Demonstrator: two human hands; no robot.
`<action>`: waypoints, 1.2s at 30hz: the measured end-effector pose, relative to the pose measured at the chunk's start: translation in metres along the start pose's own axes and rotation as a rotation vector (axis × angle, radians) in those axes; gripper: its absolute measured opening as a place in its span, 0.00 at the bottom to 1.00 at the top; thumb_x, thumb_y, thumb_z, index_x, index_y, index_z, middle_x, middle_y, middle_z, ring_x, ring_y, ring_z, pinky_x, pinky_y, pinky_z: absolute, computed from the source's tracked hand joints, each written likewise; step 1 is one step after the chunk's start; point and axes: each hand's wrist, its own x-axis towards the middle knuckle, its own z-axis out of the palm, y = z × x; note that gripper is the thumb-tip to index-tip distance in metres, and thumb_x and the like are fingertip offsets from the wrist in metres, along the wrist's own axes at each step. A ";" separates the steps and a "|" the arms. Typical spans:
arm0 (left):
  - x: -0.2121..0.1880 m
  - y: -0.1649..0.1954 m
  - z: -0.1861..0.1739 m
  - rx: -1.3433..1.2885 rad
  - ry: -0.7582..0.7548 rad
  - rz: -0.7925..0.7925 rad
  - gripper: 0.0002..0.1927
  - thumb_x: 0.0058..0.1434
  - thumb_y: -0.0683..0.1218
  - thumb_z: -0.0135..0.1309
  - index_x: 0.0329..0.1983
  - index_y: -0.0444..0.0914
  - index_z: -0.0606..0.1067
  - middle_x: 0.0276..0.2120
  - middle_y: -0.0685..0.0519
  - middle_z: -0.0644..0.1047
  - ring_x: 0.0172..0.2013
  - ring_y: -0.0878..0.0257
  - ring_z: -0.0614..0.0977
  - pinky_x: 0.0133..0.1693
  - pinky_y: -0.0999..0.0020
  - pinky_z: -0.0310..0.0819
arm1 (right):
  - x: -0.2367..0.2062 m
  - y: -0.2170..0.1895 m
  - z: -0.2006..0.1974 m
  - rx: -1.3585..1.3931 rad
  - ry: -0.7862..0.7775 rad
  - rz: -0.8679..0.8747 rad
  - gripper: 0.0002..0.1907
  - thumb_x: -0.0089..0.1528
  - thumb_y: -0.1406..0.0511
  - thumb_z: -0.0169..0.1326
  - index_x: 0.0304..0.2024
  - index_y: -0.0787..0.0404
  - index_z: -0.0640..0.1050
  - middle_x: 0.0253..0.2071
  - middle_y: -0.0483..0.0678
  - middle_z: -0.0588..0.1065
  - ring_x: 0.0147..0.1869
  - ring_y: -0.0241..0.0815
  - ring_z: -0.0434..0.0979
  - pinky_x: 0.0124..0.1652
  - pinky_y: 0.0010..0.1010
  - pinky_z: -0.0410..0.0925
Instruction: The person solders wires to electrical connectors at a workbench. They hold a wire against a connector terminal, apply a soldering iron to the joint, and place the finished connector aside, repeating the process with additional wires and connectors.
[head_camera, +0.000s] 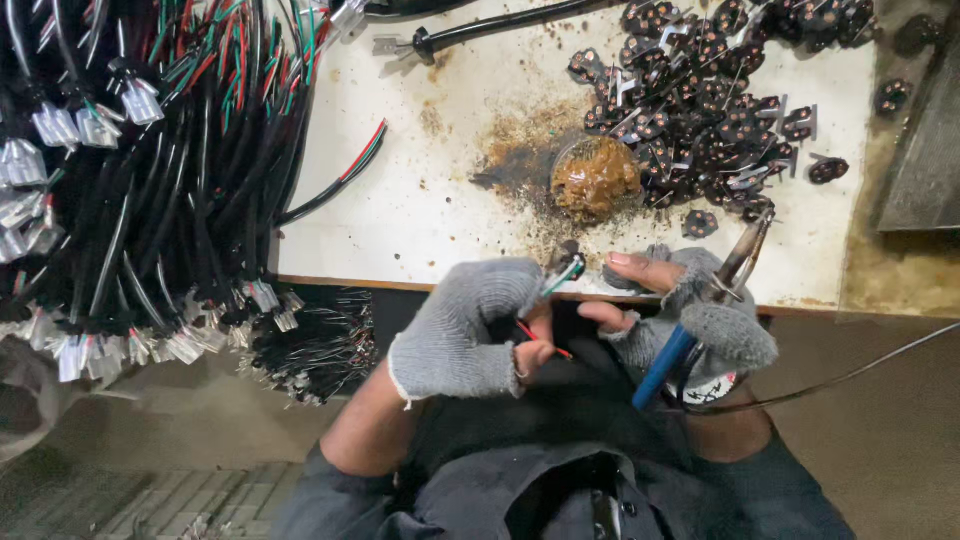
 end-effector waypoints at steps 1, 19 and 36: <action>-0.002 -0.005 0.010 -0.111 -0.010 -0.039 0.10 0.58 0.47 0.64 0.30 0.38 0.74 0.29 0.53 0.73 0.32 0.60 0.76 0.38 0.67 0.70 | -0.003 0.002 0.001 0.257 -0.036 0.107 0.20 0.55 0.64 0.67 0.48 0.58 0.76 0.40 0.50 0.78 0.44 0.44 0.82 0.41 0.34 0.78; 0.017 -0.021 0.025 0.597 0.279 0.101 0.12 0.54 0.44 0.65 0.36 0.43 0.73 0.38 0.52 0.77 0.40 0.50 0.81 0.42 0.57 0.75 | 0.025 -0.018 0.007 -0.367 0.025 -0.282 0.08 0.58 0.67 0.69 0.35 0.58 0.80 0.42 0.47 0.83 0.33 0.47 0.78 0.34 0.36 0.68; 0.025 -0.020 0.028 0.698 0.319 0.005 0.13 0.51 0.46 0.65 0.38 0.44 0.74 0.37 0.51 0.76 0.37 0.48 0.80 0.37 0.55 0.73 | 0.031 -0.014 0.004 -0.197 -0.098 -0.152 0.17 0.58 0.72 0.63 0.51 0.59 0.83 0.32 0.47 0.80 0.32 0.41 0.81 0.32 0.31 0.70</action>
